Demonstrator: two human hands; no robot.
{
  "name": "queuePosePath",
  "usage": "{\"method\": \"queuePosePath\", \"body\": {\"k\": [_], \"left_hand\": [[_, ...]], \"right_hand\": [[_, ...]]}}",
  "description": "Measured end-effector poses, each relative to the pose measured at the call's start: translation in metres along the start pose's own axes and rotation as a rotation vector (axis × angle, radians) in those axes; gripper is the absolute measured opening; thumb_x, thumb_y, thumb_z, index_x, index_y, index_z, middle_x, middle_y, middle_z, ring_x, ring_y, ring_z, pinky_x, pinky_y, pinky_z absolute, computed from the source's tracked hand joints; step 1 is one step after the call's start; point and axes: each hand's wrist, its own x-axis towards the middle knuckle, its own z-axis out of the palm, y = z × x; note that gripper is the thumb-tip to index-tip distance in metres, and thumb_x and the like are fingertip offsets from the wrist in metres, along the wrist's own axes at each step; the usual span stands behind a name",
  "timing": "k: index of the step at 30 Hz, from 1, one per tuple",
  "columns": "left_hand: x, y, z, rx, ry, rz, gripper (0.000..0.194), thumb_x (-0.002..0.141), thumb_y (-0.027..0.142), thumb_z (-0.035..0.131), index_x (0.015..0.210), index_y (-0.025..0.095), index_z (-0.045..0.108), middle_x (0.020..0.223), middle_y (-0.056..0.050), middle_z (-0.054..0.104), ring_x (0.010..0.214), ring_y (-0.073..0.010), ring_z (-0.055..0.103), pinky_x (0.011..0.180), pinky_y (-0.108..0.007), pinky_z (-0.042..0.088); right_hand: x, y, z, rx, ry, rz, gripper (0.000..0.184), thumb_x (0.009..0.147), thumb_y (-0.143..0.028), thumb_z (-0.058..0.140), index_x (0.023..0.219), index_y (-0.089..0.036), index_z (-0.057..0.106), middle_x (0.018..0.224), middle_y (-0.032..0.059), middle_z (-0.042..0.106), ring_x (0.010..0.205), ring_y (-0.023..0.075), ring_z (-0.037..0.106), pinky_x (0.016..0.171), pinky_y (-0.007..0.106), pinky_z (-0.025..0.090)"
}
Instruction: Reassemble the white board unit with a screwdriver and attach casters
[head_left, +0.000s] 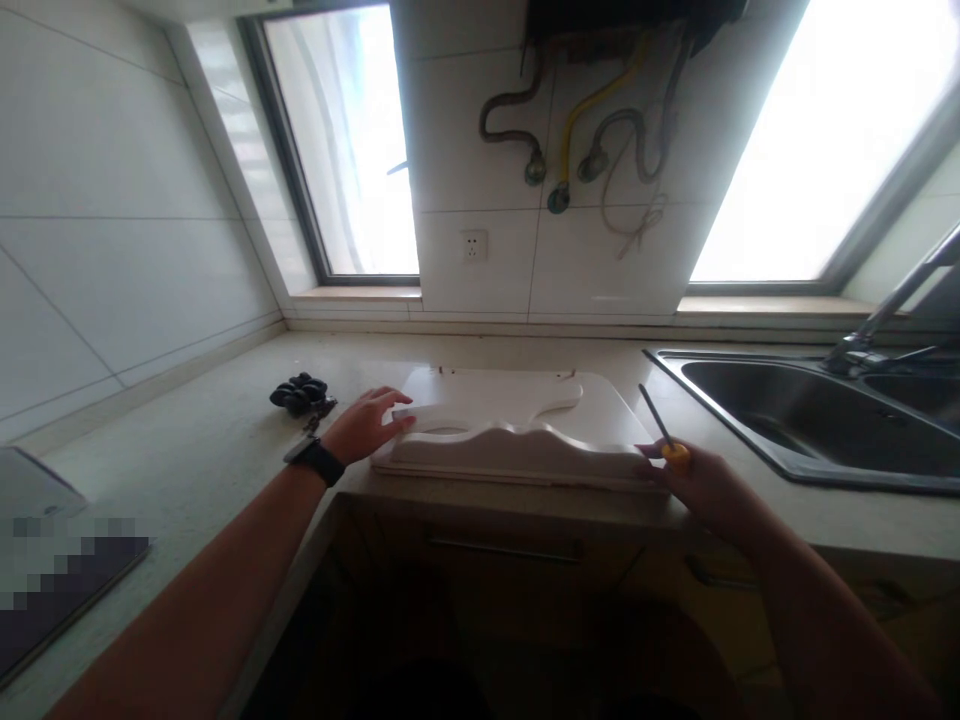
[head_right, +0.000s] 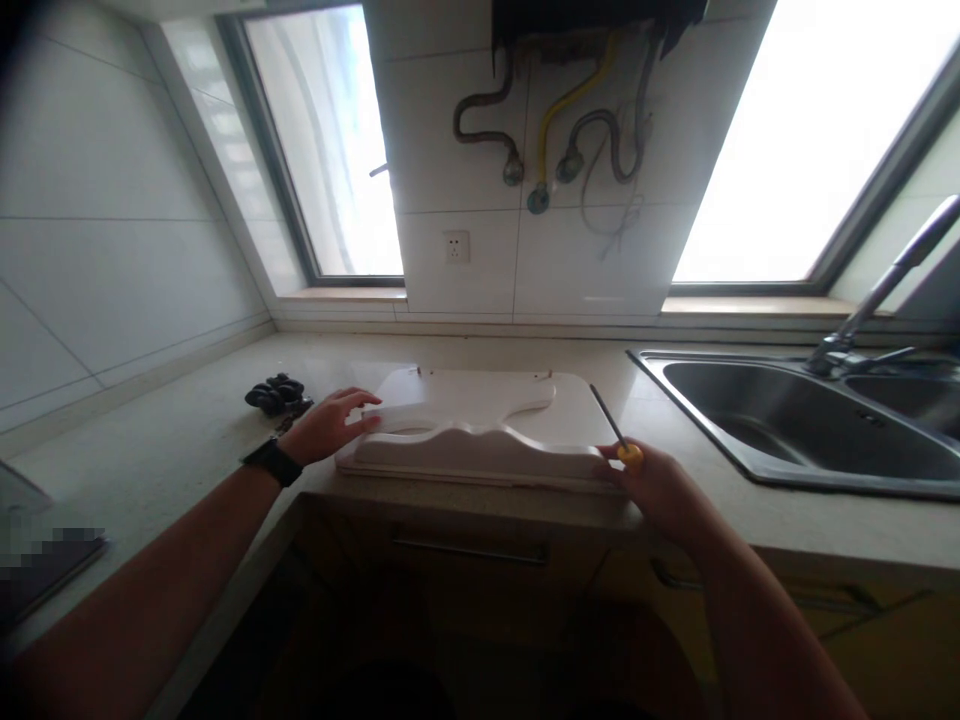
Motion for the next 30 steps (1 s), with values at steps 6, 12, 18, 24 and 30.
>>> {"method": "queuePosePath", "body": {"k": [6,12,18,24,30], "left_hand": [[0.018,0.001,0.01,0.125,-0.152,0.037,0.061,0.094,0.06,0.057,0.137,0.018,0.065,0.133,-0.013,0.07,0.122,-0.0297,0.064,0.108,-0.041,0.047],[0.017,-0.003,0.014,0.167,-0.141,-0.002,0.056,0.093,0.061,0.058,0.129,0.02,0.071,0.125,-0.013,0.074,0.114,-0.029,0.068,0.103,-0.037,0.049],[-0.007,-0.012,-0.007,0.234,-0.148,-0.063,0.054,0.096,0.059,0.053,0.128,0.018,0.069,0.127,-0.014,0.073,0.115,-0.0297,0.068,0.103,-0.039,0.049],[-0.044,-0.023,-0.026,0.378,-0.149,-0.167,0.056,0.099,0.06,0.046,0.129,0.019,0.067,0.128,-0.015,0.072,0.116,-0.03,0.068,0.1,-0.04,0.05],[-0.078,-0.022,-0.031,0.455,-0.086,-0.26,0.06,0.1,0.063,0.04,0.128,0.016,0.065,0.126,-0.017,0.071,0.115,-0.0323,0.067,0.097,-0.043,0.052]], "right_hand": [[0.004,0.005,0.0,0.028,0.0,-0.033,0.046,0.077,-0.054,0.069,0.108,-0.02,0.076,0.103,0.0095,0.079,0.095,0.0312,0.073,0.083,0.041,0.055],[0.003,0.001,-0.001,0.011,-0.023,-0.021,0.049,0.079,-0.056,0.066,0.11,-0.02,0.075,0.103,0.0095,0.078,0.096,0.0308,0.072,0.085,0.042,0.053],[0.002,-0.008,-0.005,0.0,-0.077,-0.053,0.044,0.079,-0.055,0.063,0.102,-0.02,0.073,0.095,0.0097,0.078,0.087,0.0289,0.071,0.079,0.041,0.051],[0.003,-0.017,-0.009,-0.02,-0.088,-0.038,0.041,0.077,-0.055,0.062,0.097,-0.021,0.072,0.087,0.0083,0.076,0.081,0.0278,0.069,0.075,0.04,0.051],[-0.003,-0.005,-0.02,-0.031,-0.077,-0.104,0.036,0.076,-0.054,0.062,0.086,-0.022,0.071,0.079,0.0079,0.075,0.071,0.024,0.069,0.065,0.035,0.053]]}}
